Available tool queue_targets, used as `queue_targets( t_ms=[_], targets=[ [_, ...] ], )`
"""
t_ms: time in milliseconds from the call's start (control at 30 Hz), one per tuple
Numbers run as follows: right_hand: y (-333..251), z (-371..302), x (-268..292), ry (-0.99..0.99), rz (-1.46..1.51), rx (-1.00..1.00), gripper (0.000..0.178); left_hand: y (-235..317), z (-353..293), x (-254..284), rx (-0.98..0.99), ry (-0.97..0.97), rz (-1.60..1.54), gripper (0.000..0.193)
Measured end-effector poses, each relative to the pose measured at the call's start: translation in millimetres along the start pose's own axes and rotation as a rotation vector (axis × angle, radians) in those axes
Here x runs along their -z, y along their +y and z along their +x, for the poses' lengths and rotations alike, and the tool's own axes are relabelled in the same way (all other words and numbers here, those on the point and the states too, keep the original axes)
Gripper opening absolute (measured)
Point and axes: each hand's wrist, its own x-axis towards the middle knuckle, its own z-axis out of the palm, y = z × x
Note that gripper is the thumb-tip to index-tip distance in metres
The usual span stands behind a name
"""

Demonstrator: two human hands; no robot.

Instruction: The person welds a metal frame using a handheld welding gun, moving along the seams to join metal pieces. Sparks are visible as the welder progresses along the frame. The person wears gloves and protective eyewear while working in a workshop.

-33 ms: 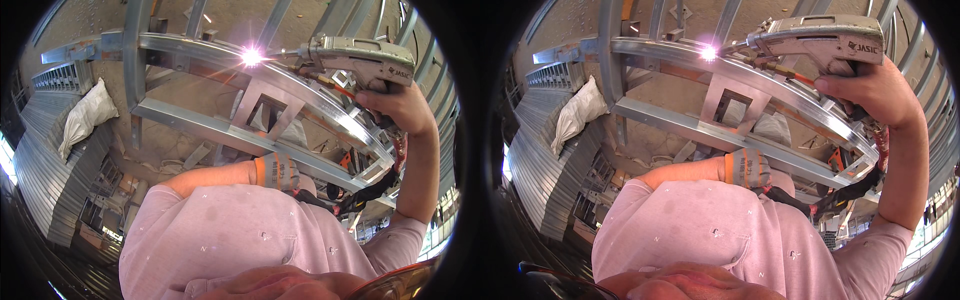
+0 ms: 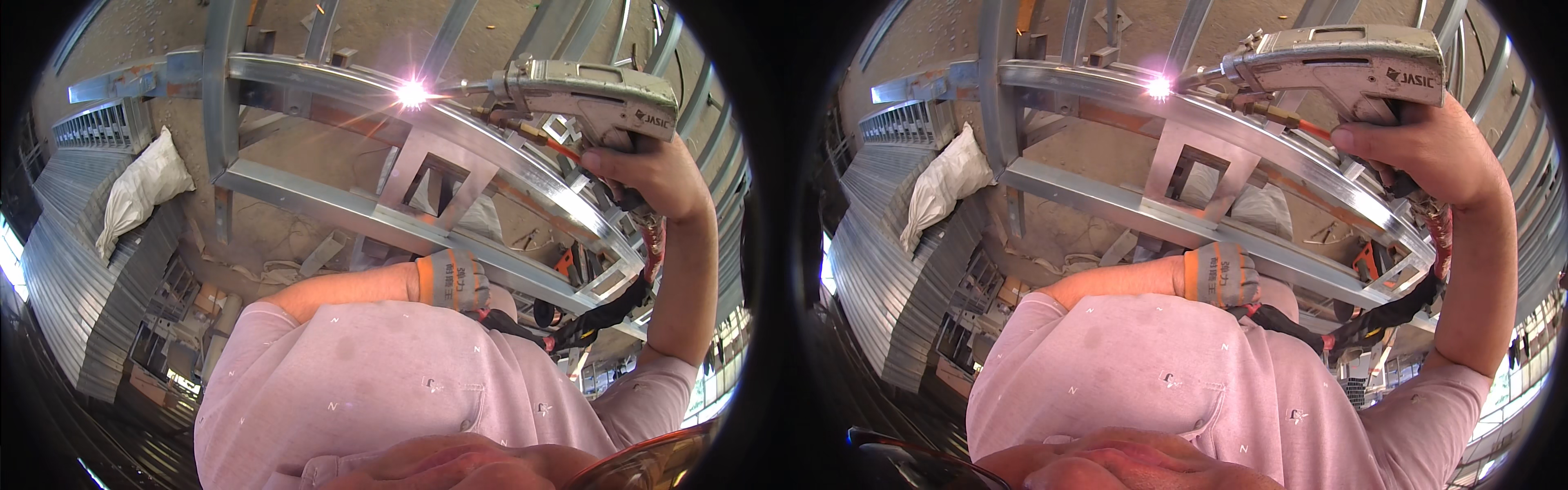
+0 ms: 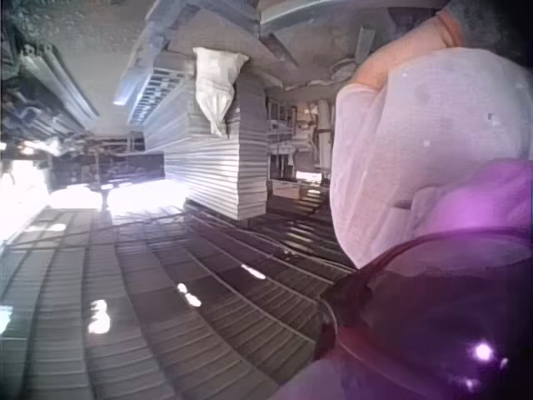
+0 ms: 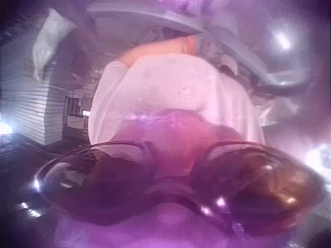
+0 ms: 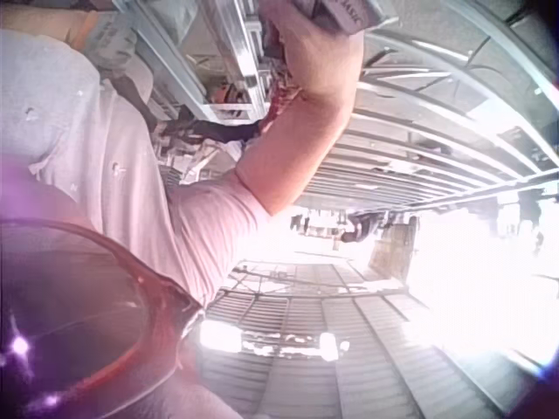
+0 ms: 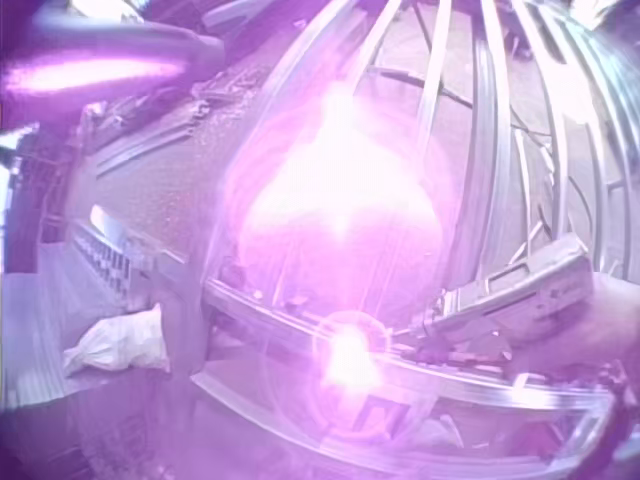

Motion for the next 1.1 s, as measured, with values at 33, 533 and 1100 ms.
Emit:
queue_targets(
  t_ms=[33, 533, 1100],
  targets=[
    [2, 1, 1, -0.007, 0.012, 0.010, 0.033, -2, -1, -3, -0.002, 0.015, -0.043, 0.037],
    [64, -56, 51, 0.160, 0.063, 0.054, 0.027, 14, 46, -20, 0.058, -0.020, 0.184, 0.024],
    [94, -42, 60, 0.009, -0.139, 0.190, 0.032, 8, 76, -67, 0.061, -0.043, 0.162, 0.038]
  ],
)
